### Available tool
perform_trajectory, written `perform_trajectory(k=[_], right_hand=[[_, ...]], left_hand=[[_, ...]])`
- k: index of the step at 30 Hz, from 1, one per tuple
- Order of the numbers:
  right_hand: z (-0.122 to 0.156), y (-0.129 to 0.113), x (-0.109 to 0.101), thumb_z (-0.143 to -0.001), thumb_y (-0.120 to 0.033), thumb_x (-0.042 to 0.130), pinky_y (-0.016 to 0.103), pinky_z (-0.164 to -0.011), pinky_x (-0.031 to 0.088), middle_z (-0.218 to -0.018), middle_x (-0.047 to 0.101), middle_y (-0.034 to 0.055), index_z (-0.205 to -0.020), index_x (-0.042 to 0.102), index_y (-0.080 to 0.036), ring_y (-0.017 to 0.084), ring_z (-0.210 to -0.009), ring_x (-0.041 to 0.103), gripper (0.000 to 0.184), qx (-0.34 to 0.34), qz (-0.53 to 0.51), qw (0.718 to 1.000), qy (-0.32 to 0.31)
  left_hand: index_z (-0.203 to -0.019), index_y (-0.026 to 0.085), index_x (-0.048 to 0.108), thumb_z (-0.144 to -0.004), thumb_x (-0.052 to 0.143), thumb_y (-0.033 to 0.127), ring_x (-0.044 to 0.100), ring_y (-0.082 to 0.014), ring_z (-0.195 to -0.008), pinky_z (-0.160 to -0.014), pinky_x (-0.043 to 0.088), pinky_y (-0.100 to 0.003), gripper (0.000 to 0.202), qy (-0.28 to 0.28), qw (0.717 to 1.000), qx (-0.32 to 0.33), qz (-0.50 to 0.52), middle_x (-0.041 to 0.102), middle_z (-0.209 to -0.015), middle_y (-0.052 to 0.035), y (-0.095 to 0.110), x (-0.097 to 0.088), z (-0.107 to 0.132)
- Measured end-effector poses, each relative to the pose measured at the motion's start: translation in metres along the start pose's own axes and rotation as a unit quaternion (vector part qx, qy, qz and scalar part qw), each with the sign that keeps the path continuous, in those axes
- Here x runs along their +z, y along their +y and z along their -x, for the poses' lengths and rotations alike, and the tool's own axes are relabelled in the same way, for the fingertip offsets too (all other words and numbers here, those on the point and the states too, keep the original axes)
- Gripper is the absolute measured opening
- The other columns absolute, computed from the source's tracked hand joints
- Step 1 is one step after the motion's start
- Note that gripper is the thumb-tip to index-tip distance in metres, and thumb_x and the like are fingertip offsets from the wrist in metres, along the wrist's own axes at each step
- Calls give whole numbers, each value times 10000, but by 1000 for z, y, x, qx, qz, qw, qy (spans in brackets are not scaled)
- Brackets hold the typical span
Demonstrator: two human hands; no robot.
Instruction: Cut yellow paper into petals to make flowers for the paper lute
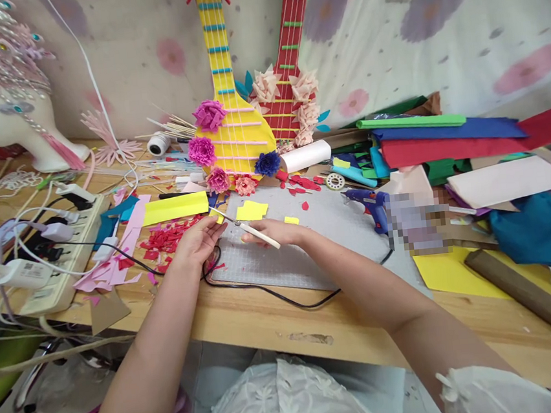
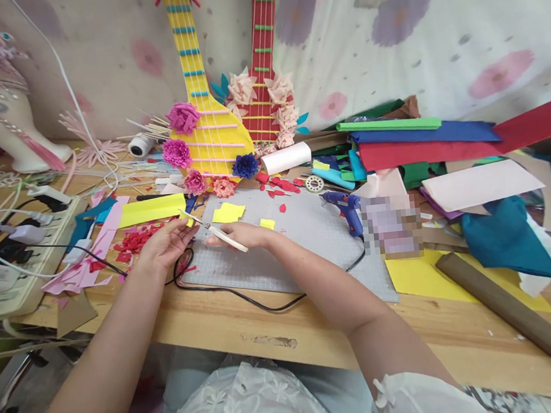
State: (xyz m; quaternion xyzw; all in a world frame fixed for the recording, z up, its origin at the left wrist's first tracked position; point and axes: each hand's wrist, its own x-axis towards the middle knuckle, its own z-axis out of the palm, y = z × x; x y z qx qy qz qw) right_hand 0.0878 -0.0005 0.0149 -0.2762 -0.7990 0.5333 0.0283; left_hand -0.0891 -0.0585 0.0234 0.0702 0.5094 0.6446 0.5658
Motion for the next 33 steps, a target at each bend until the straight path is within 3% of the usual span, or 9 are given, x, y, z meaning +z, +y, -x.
perform_trajectory(k=[5,11,22,33], right_hand=[[0,0,-3,-721,-673,510,197,-451,356,-634,464,-20,-758,468,-166,73,-527,437,511,8,-25,1000,-9],[1,-2,-3,-747,-703,428,182,-416,321,-543,355,-61,-694,360,-195,54,-467,341,516,-32,-67,994,-76],[-1,1,-4,-750,-701,425,200,-461,360,-650,458,-17,-746,448,-167,72,-541,417,534,-25,6,999,-29],[-1,-2,-4,-765,-694,411,194,-454,339,-608,398,-34,-718,409,-175,70,-537,386,521,-41,-2,998,-44]], left_hand=[[-655,99,593,-706,518,-44,606,-93,-595,-660,563,-247,170,-15,1000,6,-21,642,-615,-20,5,-1,-2],[-621,110,578,-690,527,-42,609,-94,-595,-651,567,-244,175,-19,999,0,-37,647,-615,-20,8,4,2],[-612,109,590,-619,570,-26,602,-103,-578,-602,554,-232,137,-46,994,29,-99,648,-613,-22,9,1,-2],[-592,102,592,-614,571,-30,590,-98,-583,-632,551,-248,135,-42,994,20,-97,633,-591,-20,9,2,-3]])
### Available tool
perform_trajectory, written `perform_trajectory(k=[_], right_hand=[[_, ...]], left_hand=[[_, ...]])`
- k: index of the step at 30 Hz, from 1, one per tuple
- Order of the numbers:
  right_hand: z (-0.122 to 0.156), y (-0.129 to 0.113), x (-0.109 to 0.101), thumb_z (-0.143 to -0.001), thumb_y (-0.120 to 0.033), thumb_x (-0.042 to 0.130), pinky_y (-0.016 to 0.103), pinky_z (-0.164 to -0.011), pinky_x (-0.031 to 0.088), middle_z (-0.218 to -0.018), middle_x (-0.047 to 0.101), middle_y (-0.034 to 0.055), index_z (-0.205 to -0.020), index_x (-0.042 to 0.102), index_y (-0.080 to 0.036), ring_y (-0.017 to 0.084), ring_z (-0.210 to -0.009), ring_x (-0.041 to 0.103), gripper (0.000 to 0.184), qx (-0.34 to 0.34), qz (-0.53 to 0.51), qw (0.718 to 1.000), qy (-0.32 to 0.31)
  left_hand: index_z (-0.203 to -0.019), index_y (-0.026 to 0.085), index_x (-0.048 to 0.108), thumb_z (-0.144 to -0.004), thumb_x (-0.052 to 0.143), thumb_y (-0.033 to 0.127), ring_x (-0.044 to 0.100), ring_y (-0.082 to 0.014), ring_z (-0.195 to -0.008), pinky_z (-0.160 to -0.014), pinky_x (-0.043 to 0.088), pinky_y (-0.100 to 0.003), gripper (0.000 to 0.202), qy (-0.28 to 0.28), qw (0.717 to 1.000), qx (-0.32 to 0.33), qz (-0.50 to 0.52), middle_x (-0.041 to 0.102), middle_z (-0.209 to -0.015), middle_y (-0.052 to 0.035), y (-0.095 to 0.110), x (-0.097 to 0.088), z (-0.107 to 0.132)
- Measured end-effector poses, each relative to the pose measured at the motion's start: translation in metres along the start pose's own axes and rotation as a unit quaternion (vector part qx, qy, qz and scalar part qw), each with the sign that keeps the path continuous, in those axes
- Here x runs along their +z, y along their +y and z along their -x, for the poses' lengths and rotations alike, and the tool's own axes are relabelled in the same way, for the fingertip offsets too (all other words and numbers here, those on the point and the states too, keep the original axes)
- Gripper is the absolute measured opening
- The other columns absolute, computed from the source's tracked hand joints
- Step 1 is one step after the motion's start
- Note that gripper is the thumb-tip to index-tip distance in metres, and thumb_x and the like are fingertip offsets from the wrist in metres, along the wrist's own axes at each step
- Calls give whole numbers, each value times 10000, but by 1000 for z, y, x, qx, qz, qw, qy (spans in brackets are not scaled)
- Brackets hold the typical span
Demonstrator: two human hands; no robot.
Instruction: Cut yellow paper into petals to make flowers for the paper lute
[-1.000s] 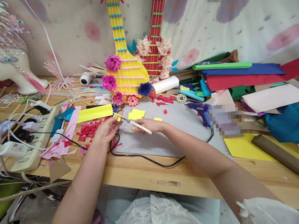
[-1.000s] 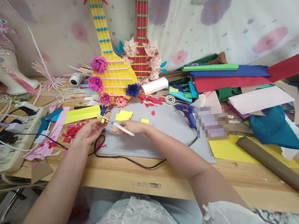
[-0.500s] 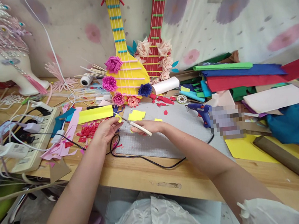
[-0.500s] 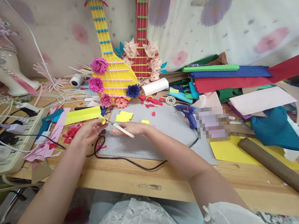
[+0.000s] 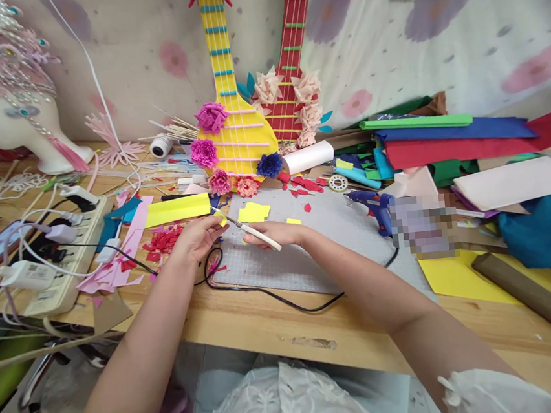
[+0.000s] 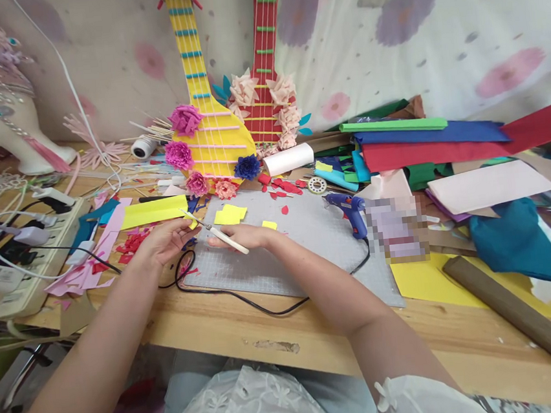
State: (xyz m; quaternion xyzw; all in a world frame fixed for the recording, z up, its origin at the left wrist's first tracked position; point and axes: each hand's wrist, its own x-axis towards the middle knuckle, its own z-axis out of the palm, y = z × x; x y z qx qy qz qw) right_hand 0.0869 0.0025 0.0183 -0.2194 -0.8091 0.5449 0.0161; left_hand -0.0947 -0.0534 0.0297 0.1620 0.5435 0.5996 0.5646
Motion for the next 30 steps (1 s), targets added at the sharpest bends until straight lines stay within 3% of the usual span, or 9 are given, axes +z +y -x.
perform_trajectory(k=[13,25,30], right_hand=[[-4,3,-1,-758,-618,515,191,-439,342,-609,436,-37,-777,460,-171,64,-504,410,451,28,-26,998,44],[-7,-4,-6,-697,-625,578,183,-410,334,-547,407,-56,-732,461,-174,60,-465,393,467,49,-44,998,12],[-13,-2,-5,-684,-642,569,187,-398,306,-510,390,-65,-686,418,-186,59,-437,376,480,44,-41,998,-2]], left_hand=[[-596,100,611,-636,563,-33,602,-109,-607,-697,548,-264,146,-18,1000,-7,-16,645,-613,-39,4,-2,-3],[-582,87,631,-614,584,-48,622,-128,-603,-655,554,-245,146,-48,997,-22,-52,655,-636,-66,15,-14,-3],[-600,97,633,-621,584,-53,631,-137,-593,-605,557,-237,159,-36,996,-40,-65,660,-641,-71,20,-18,-2]])
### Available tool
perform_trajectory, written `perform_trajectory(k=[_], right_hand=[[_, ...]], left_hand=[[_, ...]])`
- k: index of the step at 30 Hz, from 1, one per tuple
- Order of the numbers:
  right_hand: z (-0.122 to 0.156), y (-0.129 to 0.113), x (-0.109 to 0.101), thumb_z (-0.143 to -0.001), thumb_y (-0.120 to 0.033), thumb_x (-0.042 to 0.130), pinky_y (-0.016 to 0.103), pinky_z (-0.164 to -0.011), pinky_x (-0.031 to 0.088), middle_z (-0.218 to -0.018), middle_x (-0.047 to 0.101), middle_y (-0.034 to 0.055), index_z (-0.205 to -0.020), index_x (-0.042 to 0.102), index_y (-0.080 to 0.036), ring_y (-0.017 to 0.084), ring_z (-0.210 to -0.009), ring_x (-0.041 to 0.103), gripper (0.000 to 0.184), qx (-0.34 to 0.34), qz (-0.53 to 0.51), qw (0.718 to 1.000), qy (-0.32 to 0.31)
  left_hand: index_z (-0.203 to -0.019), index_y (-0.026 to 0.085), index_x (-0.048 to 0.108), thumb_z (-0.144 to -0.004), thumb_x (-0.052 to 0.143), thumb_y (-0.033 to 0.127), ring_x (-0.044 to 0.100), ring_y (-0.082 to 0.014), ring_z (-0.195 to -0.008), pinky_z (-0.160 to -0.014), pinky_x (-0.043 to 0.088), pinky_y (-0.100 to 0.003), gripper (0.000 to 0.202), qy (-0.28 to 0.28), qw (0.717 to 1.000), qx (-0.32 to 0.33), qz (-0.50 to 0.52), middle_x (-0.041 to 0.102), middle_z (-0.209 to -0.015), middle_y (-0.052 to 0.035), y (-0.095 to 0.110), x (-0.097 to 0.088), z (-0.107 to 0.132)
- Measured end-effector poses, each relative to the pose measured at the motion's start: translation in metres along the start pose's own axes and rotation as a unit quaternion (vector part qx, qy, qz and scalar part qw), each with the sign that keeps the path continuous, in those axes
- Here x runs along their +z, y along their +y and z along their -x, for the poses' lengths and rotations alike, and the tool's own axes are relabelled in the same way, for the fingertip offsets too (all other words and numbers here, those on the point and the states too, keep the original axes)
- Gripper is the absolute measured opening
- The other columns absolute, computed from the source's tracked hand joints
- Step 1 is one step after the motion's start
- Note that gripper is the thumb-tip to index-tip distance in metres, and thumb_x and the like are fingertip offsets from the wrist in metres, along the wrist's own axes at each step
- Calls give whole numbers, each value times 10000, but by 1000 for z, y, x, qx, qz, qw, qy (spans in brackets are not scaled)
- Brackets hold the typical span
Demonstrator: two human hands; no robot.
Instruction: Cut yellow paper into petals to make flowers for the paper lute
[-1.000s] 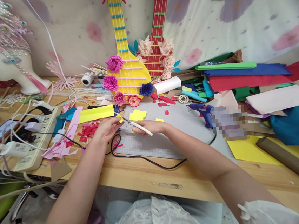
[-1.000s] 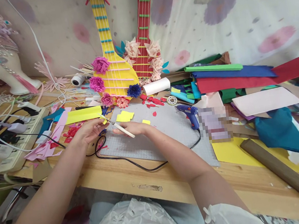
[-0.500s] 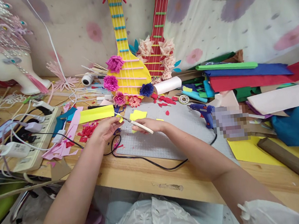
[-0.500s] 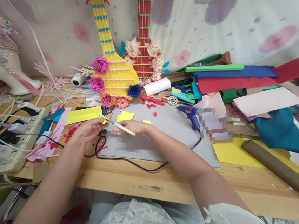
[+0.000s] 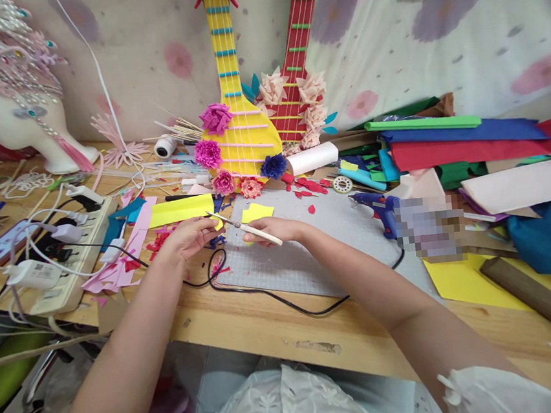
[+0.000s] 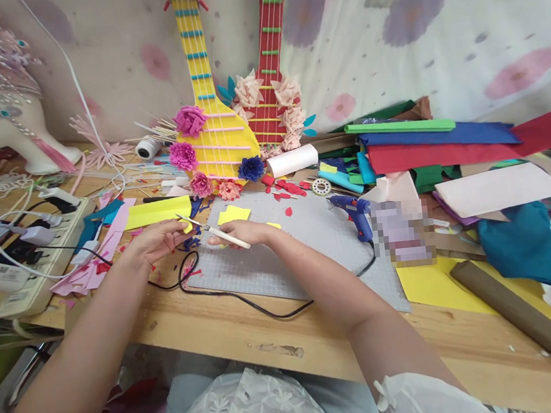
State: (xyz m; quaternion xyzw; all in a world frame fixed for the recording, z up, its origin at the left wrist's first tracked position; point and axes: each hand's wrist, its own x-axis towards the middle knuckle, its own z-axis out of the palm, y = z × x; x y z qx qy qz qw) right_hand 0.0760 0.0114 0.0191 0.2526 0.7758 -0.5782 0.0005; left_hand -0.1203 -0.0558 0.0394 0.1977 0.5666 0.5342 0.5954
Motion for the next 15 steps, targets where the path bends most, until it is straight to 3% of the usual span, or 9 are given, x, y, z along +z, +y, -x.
perform_trajectory(k=[6,9,12,15], right_hand=[[-12,9,1,-676,-590,618,168,-357,277,-465,366,-90,-647,382,-186,37,-378,344,469,-13,-65,998,-10],[-16,8,4,-714,-587,588,171,-347,297,-444,421,-78,-657,413,-178,46,-359,378,448,-18,-159,987,28],[-19,0,8,-790,-518,545,177,-367,347,-481,540,-25,-698,458,-164,68,-378,456,376,0,-288,954,78],[-21,-7,10,-851,-342,516,161,-389,367,-589,621,13,-717,461,-156,62,-416,496,236,34,-440,895,72]], left_hand=[[-641,97,600,-564,655,-44,646,-157,-603,-581,550,-241,170,37,998,-7,-41,672,-676,-97,1,-13,-4],[-634,129,529,-508,706,-34,643,-144,-577,-575,535,-234,272,69,996,45,-45,647,-607,-43,-3,-13,-4],[-696,163,488,-482,737,-7,629,-107,-549,-566,500,-193,370,53,990,131,-20,623,-570,35,-10,-3,-3],[-732,184,477,-472,751,14,630,-95,-567,-593,477,-175,414,18,984,180,-2,626,-573,56,-14,11,-1]])
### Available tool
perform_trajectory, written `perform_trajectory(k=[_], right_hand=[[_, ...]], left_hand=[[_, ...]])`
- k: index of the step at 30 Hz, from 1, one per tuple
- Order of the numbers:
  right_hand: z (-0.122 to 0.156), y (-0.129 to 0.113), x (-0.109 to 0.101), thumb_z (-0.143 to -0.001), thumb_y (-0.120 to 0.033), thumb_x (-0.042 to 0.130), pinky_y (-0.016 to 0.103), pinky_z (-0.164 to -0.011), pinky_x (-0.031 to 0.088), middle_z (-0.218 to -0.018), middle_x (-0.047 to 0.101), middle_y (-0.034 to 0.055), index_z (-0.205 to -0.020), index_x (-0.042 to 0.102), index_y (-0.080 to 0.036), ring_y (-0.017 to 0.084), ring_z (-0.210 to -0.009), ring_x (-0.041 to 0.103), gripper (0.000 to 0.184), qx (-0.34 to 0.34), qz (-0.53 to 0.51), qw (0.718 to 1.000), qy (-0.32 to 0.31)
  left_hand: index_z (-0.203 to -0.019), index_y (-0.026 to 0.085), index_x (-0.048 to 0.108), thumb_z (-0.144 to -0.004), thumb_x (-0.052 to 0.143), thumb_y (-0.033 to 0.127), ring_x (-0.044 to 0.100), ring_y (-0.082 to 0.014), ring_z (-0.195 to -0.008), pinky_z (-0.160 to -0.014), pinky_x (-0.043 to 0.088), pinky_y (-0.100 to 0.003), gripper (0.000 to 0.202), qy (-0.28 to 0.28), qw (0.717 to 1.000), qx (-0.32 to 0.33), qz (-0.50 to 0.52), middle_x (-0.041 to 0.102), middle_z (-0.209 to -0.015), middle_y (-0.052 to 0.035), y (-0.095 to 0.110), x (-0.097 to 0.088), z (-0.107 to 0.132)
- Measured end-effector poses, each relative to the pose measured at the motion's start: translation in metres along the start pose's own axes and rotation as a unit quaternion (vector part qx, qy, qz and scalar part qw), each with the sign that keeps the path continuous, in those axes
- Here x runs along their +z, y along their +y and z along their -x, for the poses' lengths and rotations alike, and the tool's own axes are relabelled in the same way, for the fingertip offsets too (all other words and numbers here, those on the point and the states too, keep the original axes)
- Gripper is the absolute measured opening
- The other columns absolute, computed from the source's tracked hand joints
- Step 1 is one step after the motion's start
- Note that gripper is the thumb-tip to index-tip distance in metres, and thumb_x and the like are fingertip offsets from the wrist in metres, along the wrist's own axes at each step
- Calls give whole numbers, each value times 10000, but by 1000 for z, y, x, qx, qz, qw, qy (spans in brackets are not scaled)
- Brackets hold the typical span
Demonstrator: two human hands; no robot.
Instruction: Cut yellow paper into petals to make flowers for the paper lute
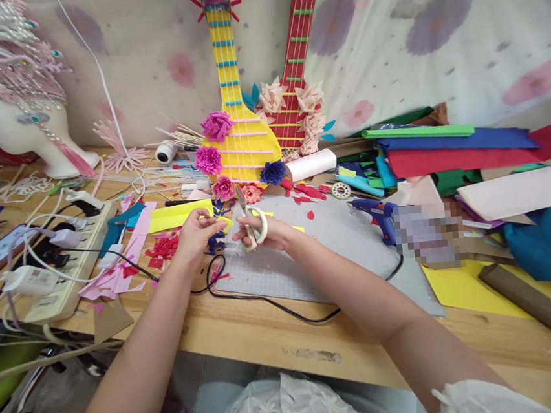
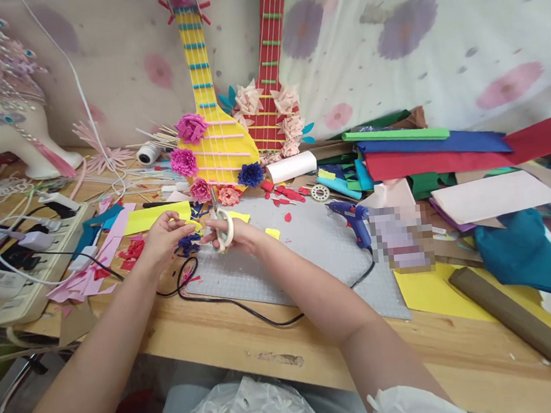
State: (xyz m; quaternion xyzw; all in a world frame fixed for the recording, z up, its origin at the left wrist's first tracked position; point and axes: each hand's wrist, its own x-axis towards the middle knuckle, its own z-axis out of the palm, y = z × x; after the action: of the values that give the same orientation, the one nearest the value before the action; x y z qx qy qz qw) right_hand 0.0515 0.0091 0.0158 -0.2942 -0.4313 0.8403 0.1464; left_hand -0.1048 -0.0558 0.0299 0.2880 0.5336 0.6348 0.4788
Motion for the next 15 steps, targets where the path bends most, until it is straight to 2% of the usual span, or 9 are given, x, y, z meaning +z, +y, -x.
perform_trajectory(k=[4,10,12,15], right_hand=[[0,-2,2,-859,-229,494,146,-373,337,-661,644,26,-749,487,-143,49,-420,479,140,50,-125,991,-23],[5,-4,6,-761,-162,608,162,-415,371,-623,616,-7,-765,498,-135,38,-413,455,113,42,-153,987,-18],[5,-3,10,-722,-149,631,159,-413,355,-600,592,-22,-760,491,-140,36,-415,446,145,20,-143,989,11],[1,0,12,-675,-172,652,167,-414,332,-547,520,-55,-740,456,-165,46,-428,432,207,-94,-94,981,138]], left_hand=[[-721,193,469,-442,767,8,669,-164,-810,-702,492,-223,448,-47,999,13,21,639,-592,39,-2,12,0],[-729,203,500,-427,778,0,641,-187,-933,-741,496,-241,458,-99,995,26,20,621,-552,43,1,13,-5],[-753,205,507,-435,780,16,639,-188,-936,-737,497,-243,460,-118,993,26,13,662,-633,19,2,12,-6],[-807,203,518,-462,772,42,633,-180,-943,-761,499,-258,457,-130,991,22,13,699,-865,-28,1,10,-6]])
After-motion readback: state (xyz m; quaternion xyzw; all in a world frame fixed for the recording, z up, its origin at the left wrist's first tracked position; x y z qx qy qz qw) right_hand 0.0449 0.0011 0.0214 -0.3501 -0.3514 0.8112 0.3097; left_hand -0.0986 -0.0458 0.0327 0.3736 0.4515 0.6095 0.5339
